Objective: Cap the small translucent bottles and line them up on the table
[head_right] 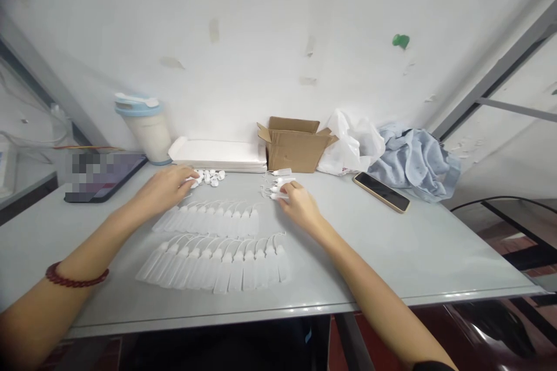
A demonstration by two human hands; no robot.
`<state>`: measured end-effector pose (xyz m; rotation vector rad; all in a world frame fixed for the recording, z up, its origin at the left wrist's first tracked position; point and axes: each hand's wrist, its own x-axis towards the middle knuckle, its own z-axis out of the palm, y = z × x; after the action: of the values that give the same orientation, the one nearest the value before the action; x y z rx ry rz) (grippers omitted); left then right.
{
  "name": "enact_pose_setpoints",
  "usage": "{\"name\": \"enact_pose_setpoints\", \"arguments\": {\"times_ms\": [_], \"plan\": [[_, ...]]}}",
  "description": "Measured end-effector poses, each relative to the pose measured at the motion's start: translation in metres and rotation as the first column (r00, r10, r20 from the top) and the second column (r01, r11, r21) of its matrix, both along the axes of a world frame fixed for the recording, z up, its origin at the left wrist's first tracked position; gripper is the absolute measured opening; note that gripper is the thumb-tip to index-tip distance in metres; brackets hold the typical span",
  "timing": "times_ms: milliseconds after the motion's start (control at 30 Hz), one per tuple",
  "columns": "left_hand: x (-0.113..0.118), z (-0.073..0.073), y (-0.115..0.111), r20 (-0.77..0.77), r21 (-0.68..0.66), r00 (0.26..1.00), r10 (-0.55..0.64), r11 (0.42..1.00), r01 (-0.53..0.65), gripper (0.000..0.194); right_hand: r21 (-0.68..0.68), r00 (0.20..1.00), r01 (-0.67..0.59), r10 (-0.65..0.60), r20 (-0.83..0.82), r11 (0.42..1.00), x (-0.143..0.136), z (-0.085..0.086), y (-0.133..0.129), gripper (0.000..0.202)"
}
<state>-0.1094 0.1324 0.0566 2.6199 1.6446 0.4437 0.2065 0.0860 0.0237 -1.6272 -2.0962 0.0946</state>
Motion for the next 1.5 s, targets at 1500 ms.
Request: {"name": "enact_pose_setpoints", "arguments": {"times_ms": [1500], "plan": [[0.045, 0.001, -0.031, 0.526, -0.305, 0.85, -0.01, 0.931, 0.2, 0.032, -0.202, 0.915, -0.396, 0.368, -0.162, 0.896, -0.029, 0.017, -0.027, 0.021]]}}
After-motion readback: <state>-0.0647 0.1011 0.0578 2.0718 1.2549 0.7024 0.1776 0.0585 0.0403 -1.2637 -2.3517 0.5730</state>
